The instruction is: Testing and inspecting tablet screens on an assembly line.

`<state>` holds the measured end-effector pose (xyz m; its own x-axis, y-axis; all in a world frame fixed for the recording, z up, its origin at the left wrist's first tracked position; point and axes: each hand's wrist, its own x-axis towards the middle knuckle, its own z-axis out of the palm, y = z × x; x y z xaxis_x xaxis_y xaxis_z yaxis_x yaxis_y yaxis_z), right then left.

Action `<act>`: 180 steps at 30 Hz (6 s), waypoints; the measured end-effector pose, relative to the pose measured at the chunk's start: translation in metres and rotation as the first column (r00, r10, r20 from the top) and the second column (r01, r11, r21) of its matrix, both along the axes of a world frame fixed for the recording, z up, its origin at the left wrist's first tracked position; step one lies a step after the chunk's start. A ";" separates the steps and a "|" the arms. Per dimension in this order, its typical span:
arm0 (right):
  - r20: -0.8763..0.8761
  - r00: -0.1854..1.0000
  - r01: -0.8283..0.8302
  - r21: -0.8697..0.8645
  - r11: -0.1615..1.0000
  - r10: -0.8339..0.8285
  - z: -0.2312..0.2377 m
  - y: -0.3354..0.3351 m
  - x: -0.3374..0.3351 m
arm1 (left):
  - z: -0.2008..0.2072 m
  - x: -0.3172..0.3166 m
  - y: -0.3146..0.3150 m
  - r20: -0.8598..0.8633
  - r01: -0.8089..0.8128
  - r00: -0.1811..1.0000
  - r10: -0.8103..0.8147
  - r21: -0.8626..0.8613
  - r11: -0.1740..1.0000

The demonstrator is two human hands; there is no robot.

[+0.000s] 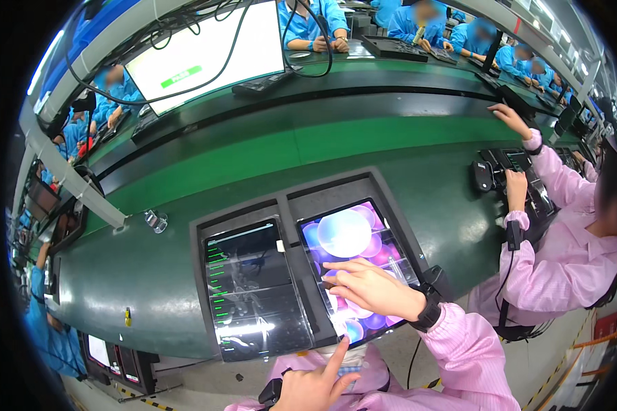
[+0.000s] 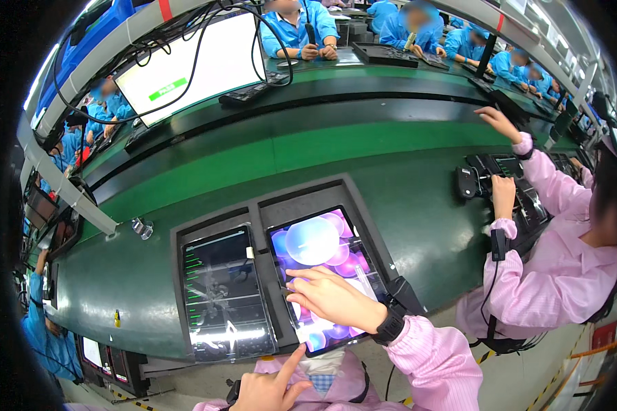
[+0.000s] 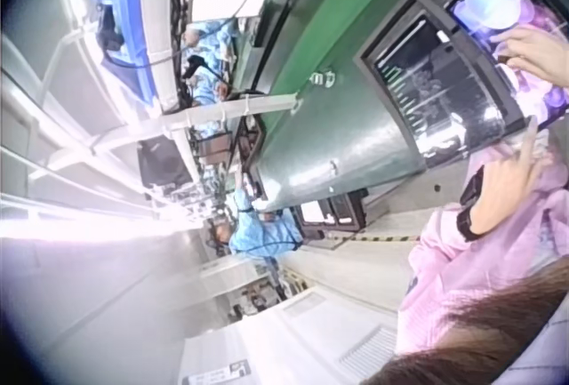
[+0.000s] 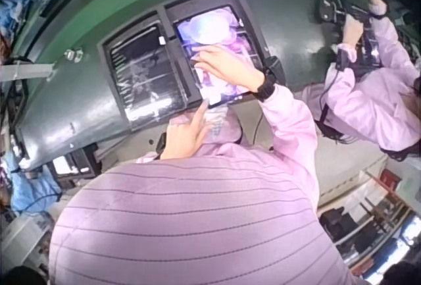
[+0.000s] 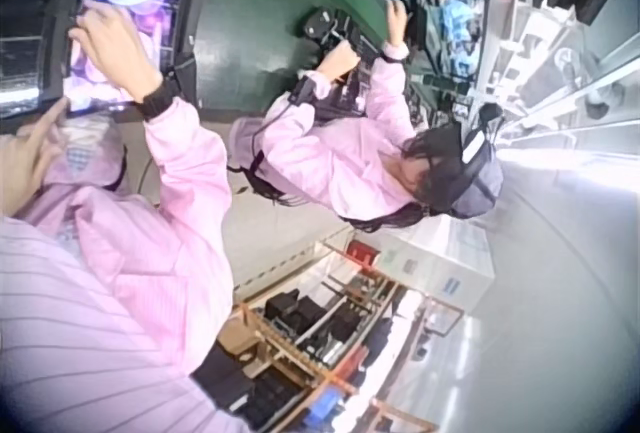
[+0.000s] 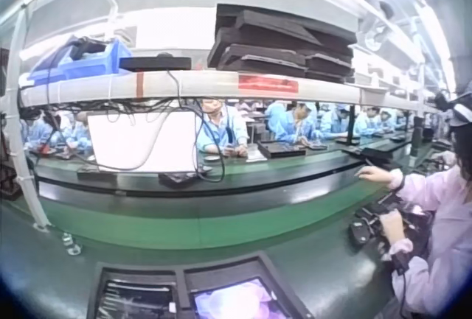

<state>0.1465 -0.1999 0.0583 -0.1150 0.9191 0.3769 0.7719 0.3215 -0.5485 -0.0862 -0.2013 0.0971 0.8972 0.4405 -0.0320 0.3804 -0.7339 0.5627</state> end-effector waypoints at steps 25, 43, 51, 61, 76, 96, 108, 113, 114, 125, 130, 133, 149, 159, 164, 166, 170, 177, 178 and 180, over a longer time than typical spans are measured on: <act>-0.822 0.132 0.641 -0.356 0.680 -0.555 -0.051 -0.188 -0.036 | 0.001 0.016 0.003 -0.052 -0.031 0.998 0.029 -0.023 0.999; -0.018 0.969 0.248 0.114 0.962 -0.248 0.007 0.025 0.092 | -0.018 -0.017 0.253 0.004 -0.182 0.979 0.203 0.463 0.868; -0.051 0.992 0.104 -0.204 0.973 -0.117 0.010 0.016 0.079 | -0.008 -0.045 0.214 -0.029 0.079 0.997 -0.074 0.306 0.949; 0.039 0.982 0.184 -0.009 0.983 -0.184 0.005 0.065 0.063 | -0.028 -0.011 0.251 0.028 -0.063 0.998 0.057 0.376 0.924; -0.478 0.778 0.455 -0.021 0.890 -0.409 0.013 -0.114 0.029 | 0.009 -0.068 0.108 0.032 0.142 0.988 -0.150 0.173 0.975; -0.202 0.845 0.525 0.134 0.840 -0.495 -0.017 -0.153 0.016 | 0.009 -0.059 0.092 -0.114 0.143 0.985 -0.127 0.149 0.978; -0.322 0.769 0.601 0.072 0.796 -0.551 -0.019 -0.145 0.018 | 0.020 -0.071 0.128 -0.061 -0.025 0.997 0.047 0.315 0.949; -0.353 0.780 0.558 0.019 0.830 -0.517 -0.003 -0.122 0.024 | 0.011 -0.077 0.141 -0.043 -0.088 0.993 0.107 0.322 0.943; -0.315 0.806 0.537 0.032 0.843 -0.502 0.003 -0.114 0.024 | 0.008 -0.077 0.143 -0.052 -0.078 0.994 0.099 0.310 0.947; -0.102 0.953 0.290 0.022 0.957 -0.286 0.010 -0.052 0.028 | -0.006 -0.069 0.159 -0.058 -0.111 0.989 0.139 0.344 0.933; 0.072 0.967 0.249 -0.042 0.968 -0.246 0.006 -0.036 0.023 | 0.003 -0.060 0.154 -0.060 -0.080 0.993 0.105 0.331 0.940; 0.061 0.958 0.283 -0.031 0.959 -0.280 0.006 -0.032 0.019 | -0.003 -0.053 0.156 -0.058 0.002 0.998 0.021 0.375 0.927; -0.073 0.874 0.484 0.026 0.875 -0.481 0.004 -0.067 0.031 | 0.000 -0.032 0.156 -0.070 0.071 0.996 -0.050 0.340 0.938; -0.223 0.838 0.501 -0.047 0.864 -0.498 0.006 -0.082 0.035 | 0.028 -0.047 0.117 -0.123 0.061 0.992 -0.020 0.339 0.939; -0.721 0.486 0.631 -0.102 0.769 -0.494 -0.007 -0.133 -0.022 | 0.033 -0.066 0.082 -0.080 0.159 0.987 -0.140 0.338 0.928; -0.779 0.275 0.737 -0.206 0.644 -0.564 -0.037 -0.165 -0.054 | 0.022 -0.060 0.074 -0.122 0.220 0.971 -0.204 0.138 0.966; -0.830 -0.131 0.632 -0.492 0.599 -0.543 -0.075 -0.172 -0.116 | 0.008 -0.050 0.068 -0.136 0.255 0.960 -0.245 0.067 0.965; -0.875 0.264 0.008 -0.418 0.908 -0.405 -0.117 -0.127 -0.156 | -0.018 -0.047 0.071 -0.071 0.257 0.965 -0.252 0.075 0.963; -0.860 0.287 -0.039 -0.451 0.891 -0.423 -0.101 -0.115 -0.156 | -0.031 -0.048 0.072 -0.078 0.226 0.972 -0.220 0.081 0.971; -0.841 0.318 -0.088 -0.485 0.870 -0.437 -0.081 -0.098 -0.159 | -0.038 -0.051 0.069 -0.079 0.188 0.980 -0.182 0.087 0.978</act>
